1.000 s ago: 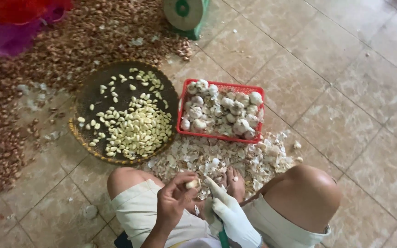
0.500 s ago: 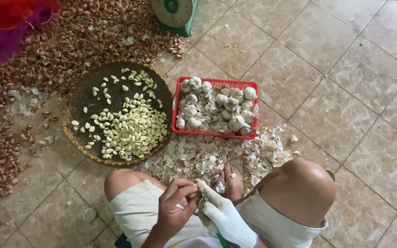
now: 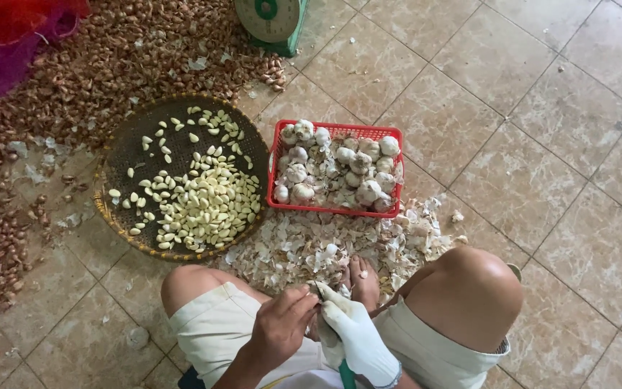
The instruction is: The person sits on the floor and peels garlic cloves using a small knife. They separate the cloves from the bulb, remove the skin, and place the peeled cloves into a woven basket while discarding the skins onto the floor.
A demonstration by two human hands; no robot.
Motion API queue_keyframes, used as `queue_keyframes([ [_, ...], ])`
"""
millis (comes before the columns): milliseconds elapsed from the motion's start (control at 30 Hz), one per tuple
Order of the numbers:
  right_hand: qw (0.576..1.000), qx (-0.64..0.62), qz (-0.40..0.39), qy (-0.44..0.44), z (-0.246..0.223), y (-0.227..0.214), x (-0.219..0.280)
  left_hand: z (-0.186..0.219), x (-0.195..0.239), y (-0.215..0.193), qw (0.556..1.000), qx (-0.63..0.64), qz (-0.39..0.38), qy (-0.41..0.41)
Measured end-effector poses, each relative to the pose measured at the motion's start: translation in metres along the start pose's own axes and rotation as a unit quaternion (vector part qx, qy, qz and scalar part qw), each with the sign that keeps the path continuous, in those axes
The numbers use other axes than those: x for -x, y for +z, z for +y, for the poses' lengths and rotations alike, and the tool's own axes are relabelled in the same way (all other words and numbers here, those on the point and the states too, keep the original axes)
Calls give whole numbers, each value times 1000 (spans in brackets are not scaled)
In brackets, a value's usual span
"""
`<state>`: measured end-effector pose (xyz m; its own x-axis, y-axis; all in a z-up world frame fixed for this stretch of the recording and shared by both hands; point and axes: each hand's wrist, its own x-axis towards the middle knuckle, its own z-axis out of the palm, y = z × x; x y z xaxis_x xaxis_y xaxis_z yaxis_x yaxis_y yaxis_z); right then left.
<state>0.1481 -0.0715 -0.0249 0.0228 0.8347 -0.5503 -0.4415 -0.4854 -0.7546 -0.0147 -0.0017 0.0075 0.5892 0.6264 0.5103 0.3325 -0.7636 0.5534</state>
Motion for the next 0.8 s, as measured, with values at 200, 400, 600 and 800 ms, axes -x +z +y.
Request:
queue_keyframes([
  [200, 994, -92, -56, -25, -12, 4, 3, 9, -9, -1, 901, 355, 92, -230],
  [400, 903, 104, 235, 345, -53, 16, -21, -5, 9, 20, 682, 654, 193, -264],
  [600, 996, 35, 30, -78, -68, 19, 14, -20, 14, 21, 579, 710, 203, -346],
  [800, 991, 73, -71, -92, -38, 12, 15, -4, 4, 16, 659, 625, 194, -371],
])
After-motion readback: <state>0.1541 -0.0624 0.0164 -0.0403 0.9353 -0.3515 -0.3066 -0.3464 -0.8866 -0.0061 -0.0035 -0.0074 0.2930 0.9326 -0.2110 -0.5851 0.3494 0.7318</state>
